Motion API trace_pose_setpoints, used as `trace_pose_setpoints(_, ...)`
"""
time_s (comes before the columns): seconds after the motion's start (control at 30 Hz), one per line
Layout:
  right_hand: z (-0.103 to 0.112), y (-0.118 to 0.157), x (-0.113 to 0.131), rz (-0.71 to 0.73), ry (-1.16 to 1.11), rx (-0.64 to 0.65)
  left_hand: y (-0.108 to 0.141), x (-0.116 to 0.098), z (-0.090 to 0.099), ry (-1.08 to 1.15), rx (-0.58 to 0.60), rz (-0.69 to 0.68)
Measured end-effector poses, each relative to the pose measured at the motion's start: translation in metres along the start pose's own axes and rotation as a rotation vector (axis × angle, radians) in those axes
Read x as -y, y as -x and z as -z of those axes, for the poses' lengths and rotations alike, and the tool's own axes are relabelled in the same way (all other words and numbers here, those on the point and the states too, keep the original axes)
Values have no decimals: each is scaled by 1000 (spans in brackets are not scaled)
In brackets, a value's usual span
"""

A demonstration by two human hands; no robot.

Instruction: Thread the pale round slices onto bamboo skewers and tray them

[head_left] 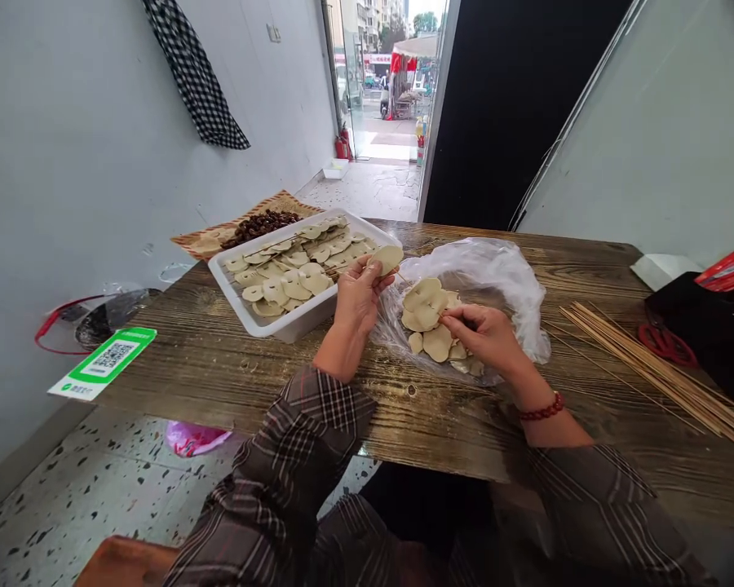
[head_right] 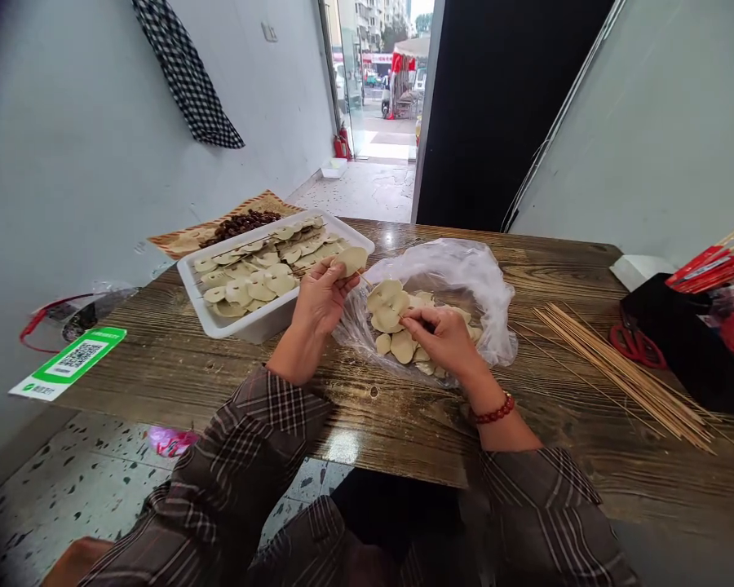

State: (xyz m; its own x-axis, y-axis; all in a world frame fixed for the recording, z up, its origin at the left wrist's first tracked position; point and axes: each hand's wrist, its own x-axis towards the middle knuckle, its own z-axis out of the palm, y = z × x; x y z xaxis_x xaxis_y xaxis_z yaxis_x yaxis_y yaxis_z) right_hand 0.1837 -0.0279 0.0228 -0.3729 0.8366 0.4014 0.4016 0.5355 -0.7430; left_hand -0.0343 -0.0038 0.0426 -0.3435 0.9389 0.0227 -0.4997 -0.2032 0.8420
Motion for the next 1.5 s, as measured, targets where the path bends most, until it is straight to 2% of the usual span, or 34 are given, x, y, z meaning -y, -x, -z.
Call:
trace_pose_setpoints(0.33,-1,0,-4,4,39,16,-2,1,0,-3,-1,-19)
trace_pose_setpoints(0.57,-2,0,-5,7,73,-19,-2,3,0,-34,0,-54)
trace_pose_setpoints(1.0,-6,-1,-5,26,117,-76,4,6,-5,-172,30,-208)
trace_pose_setpoints(1.23,-8,-1,-4,36,108,-88,10,6,-9,-141,66,-111)
trace_pose_setpoints(1.5,-6,0,-5,39,79,-68,6,-1,-6,-67,10,-18)
